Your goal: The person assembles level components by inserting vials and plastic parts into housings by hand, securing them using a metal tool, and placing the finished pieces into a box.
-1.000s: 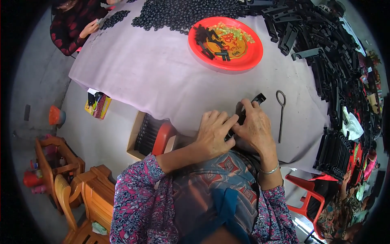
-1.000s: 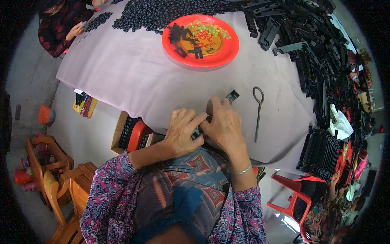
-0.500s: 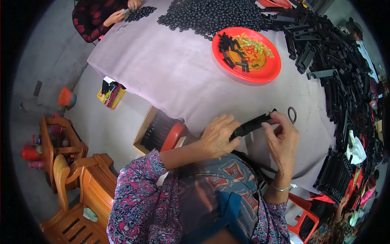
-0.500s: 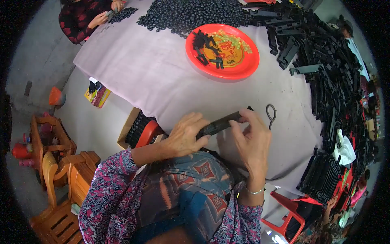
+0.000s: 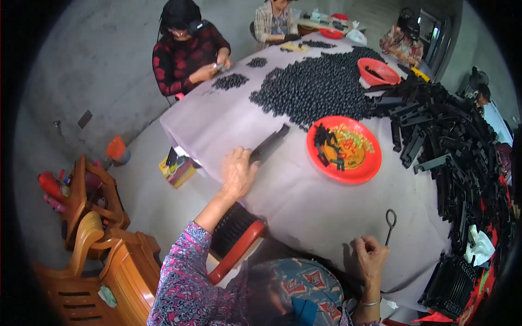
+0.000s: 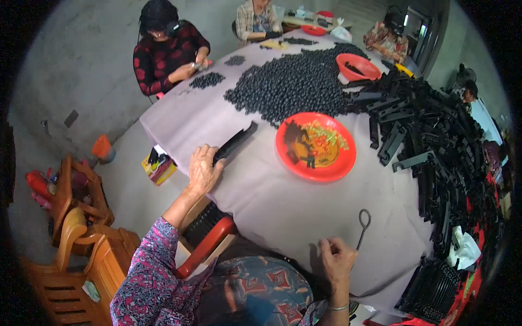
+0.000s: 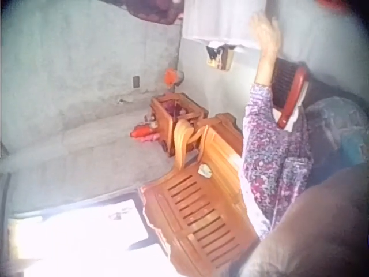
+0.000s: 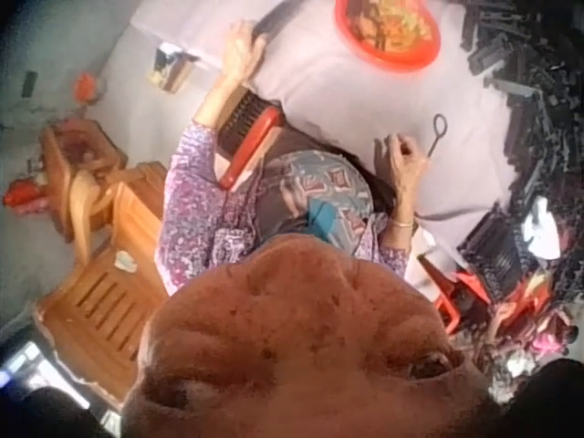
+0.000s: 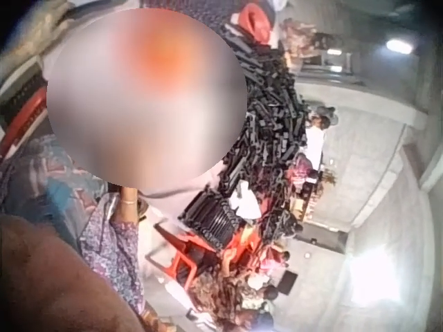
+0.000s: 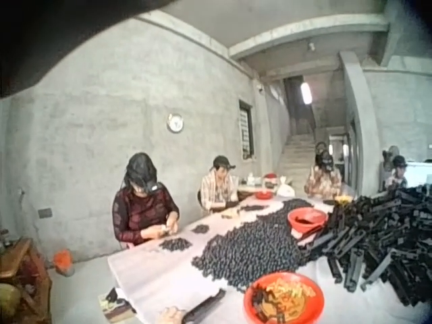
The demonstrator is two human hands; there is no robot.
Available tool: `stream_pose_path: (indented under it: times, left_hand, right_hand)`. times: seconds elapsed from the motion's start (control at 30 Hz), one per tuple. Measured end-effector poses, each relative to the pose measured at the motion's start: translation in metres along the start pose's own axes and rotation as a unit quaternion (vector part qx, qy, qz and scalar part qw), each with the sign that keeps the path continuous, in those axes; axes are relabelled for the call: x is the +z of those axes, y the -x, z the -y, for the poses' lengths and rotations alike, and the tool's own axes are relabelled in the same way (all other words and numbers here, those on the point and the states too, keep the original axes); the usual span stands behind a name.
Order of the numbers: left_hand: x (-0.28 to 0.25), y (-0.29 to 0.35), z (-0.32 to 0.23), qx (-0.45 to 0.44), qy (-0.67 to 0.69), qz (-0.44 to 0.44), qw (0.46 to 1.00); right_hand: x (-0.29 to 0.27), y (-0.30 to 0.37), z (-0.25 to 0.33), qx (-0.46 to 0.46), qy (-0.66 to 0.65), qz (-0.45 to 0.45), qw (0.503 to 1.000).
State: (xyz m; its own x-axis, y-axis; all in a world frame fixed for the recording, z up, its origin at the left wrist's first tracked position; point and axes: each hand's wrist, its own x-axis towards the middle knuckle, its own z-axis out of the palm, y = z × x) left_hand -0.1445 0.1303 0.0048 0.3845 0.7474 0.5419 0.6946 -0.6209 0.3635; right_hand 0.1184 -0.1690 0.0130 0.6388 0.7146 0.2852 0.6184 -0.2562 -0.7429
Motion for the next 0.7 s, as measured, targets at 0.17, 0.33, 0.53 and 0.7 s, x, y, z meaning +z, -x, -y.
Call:
stream_pose_path:
  times: [0.17,0.33,0.53,0.7]
  left_hand:
    - [0.025,-0.011,0.040,-0.054,-0.068,0.019,0.996]
    - [0.043,-0.017,0.047,-0.060,-0.051,0.006,0.997]
    - [0.043,-0.012,0.048,-0.076,-0.047,0.005,0.996]
    - [0.042,-0.007,0.048,-0.086,-0.035,0.006,0.996]
  right_hand:
    - [0.007,0.004,-0.011,-0.004,-0.041,0.045,0.998]
    - [0.016,0.009,-0.026,0.031,-0.074,0.037,0.996]
    - [0.021,0.008,-0.033,0.072,-0.130,0.007,0.989]
    - [0.019,0.008,-0.029,0.094,-0.188,0.005,0.978]
